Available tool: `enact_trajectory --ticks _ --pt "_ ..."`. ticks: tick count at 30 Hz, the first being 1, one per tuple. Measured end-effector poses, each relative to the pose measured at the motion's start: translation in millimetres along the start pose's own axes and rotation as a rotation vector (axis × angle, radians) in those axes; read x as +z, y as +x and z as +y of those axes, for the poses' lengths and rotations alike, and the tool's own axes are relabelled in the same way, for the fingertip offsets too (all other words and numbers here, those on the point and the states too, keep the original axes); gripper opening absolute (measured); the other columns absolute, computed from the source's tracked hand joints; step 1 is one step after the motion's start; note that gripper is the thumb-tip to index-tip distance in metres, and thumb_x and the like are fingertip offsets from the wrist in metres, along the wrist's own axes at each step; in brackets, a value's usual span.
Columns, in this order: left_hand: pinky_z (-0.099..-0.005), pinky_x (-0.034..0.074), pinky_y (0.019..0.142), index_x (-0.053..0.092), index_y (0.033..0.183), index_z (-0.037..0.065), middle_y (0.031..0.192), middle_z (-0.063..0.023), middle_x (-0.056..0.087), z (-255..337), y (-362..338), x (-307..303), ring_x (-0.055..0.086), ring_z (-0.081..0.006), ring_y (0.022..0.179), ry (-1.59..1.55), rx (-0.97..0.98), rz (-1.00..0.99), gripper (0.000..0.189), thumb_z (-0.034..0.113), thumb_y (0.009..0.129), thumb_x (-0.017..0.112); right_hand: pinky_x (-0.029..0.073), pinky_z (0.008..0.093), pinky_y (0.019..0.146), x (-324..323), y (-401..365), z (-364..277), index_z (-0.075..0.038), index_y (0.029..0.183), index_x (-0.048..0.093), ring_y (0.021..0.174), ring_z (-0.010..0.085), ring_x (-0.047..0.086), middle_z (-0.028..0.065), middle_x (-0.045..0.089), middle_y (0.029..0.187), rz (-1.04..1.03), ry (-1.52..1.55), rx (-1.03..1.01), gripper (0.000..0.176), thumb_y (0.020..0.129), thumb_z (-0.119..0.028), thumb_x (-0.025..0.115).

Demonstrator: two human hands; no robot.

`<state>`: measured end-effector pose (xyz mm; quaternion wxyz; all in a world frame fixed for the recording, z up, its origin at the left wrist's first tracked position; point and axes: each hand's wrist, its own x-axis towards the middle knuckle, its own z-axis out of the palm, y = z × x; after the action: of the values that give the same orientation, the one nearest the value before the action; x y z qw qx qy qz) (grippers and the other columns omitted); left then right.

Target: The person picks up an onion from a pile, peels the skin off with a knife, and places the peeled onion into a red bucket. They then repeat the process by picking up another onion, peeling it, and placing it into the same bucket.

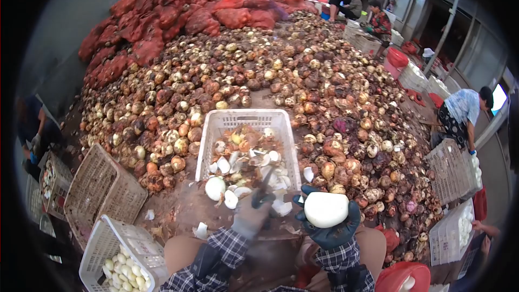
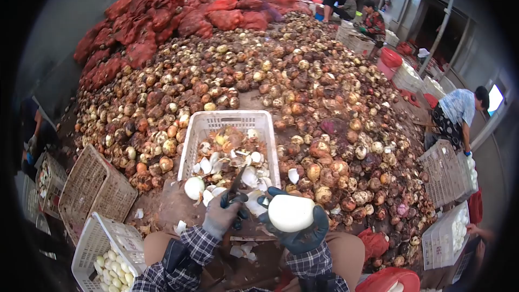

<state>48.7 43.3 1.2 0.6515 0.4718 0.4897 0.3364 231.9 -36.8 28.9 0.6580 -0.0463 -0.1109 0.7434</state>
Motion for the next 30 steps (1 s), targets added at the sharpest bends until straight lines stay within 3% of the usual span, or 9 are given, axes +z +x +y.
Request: enact_trajectory --ticks 6,11,15,17,20,22,25,27,30 --pt "-0.0281 0.053 0.052 0.059 0.11 0.0 0.079 -0.0087 0.066 -10.1 3.7 -9.1 0.063 -0.0138 0.06 0.057 0.102 -0.014 0.025 0.009 0.087 0.06 0.054 0.0397 0.074 29.4 -12.7 -9.6 0.011 0.142 0.019 0.108 0.0411 0.056 0.0311 0.041 0.134 -0.157 0.245 -0.064 0.111 0.076 -0.068 0.059" --pt "-0.0268 0.045 0.034 0.055 0.096 0.002 0.061 -0.0084 0.059 -26.9 16.4 -7.3 0.054 -0.0157 0.042 -0.091 0.161 -0.077 0.015 0.016 0.089 0.057 0.054 0.047 0.086 46.9 -79.8 -66.7 0.008 0.132 0.042 0.108 0.0355 0.06 0.0241 0.053 0.128 -0.137 -0.201 -0.34 0.081 0.085 -0.057 0.057" --pt "-0.026 0.04 0.03 0.057 0.092 0.001 0.058 -0.009 0.057 -23.6 14.6 5.9 0.048 -0.0153 0.036 0.028 0.137 -0.042 0.016 0.017 0.09 0.055 0.048 0.0513 0.095 51.7 -200.1 -91.5 0.011 0.123 0.05 0.107 0.04 0.06 0.0254 0.058 0.119 0.239 -0.433 -0.962 0.067 0.089 -0.047 0.053" --pt "-0.0261 0.039 0.029 0.057 0.092 0.001 0.058 -0.0089 0.057 -25.3 13.0 8.1 0.048 -0.0155 0.036 0.079 0.109 -0.053 0.016 0.016 0.091 0.055 0.046 0.0508 0.098 30.1 -282.9 -110.6 0.004 0.12 0.054 0.109 0.0357 0.06 0.0218 0.061 0.117 0.667 -0.611 -1.15 0.056 0.091 -0.044 0.05" --pt "-0.0268 0.038 0.032 0.058 0.092 0.002 0.059 -0.0066 0.057 -37.8 20.6 8.3 0.048 -0.0147 0.038 0.086 0.067 -0.082 0.015 0.017 0.091 0.056 0.055 0.0419 0.081 1.1 -396.6 -130.4 -0.004 0.105 0.06 0.088 0.0287 0.065 0.0113 0.067 0.098 1.067 -0.493 -1.296 0.037 0.088 -0.037 0.061" --pt "-0.0263 0.041 0.038 0.059 0.09 0.003 0.061 -0.0048 0.058 -55.9 37.3 -3.2 0.05 -0.0129 0.042 0.179 0.106 -0.039 0.018 0.021 0.091 0.061 0.052 0.0367 0.07 -36.2 -464.1 -137.9 -0.007 0.092 0.064 0.076 0.0206 0.062 0.0054 0.064 0.083 1.569 -0.901 -1.269 0.028 0.084 -0.033 0.067" --pt "-0.0238 0.041 0.043 0.06 0.091 0.002 0.061 -0.0051 0.063 -55.3 32.5 -5.3 0.055 -0.0114 0.046 0.282 0.139 -0.086 0.021 0.023 0.091 0.061 0.049 0.0345 0.087 -86.0 -530.2 -154.6 0.001 0.12 0.056 0.101 0.0221 0.058 0.0113 0.06 0.11 1.796 -0.887 -1.247 0.049 0.077 -0.015 0.074" --pt "-0.0248 0.042 0.042 0.061 0.091 0.002 0.061 -0.0055 0.063 -62.6 35.4 -7.4 0.056 -0.0119 0.046 0.258 0.122 -0.091 0.017 0.02 0.091 0.061 0.047 0.0343 0.091 -58.8 -466.3 -152.2 0.0 0.126 0.051 0.11 0.0232 0.053 0.0128 0.057 0.115 2.036 -0.981 -1.408 0.06 0.073 -0.009 0.077" --pt "-0.0294 0.042 0.036 0.061 0.088 0.004 0.059 -0.0079 0.06 -69.2 32.3 0.6 0.053 -0.0178 0.04 0.215 0.073 -0.038 0.01 0.013 0.089 0.059 0.047 0.0313 0.09 -67.4 -401.4 -160.2 0.003 0.124 0.052 0.11 0.0211 0.053 0.0138 0.057 0.116 1.67 -1.067 -1.299 0.052 0.077 -0.008 0.072"
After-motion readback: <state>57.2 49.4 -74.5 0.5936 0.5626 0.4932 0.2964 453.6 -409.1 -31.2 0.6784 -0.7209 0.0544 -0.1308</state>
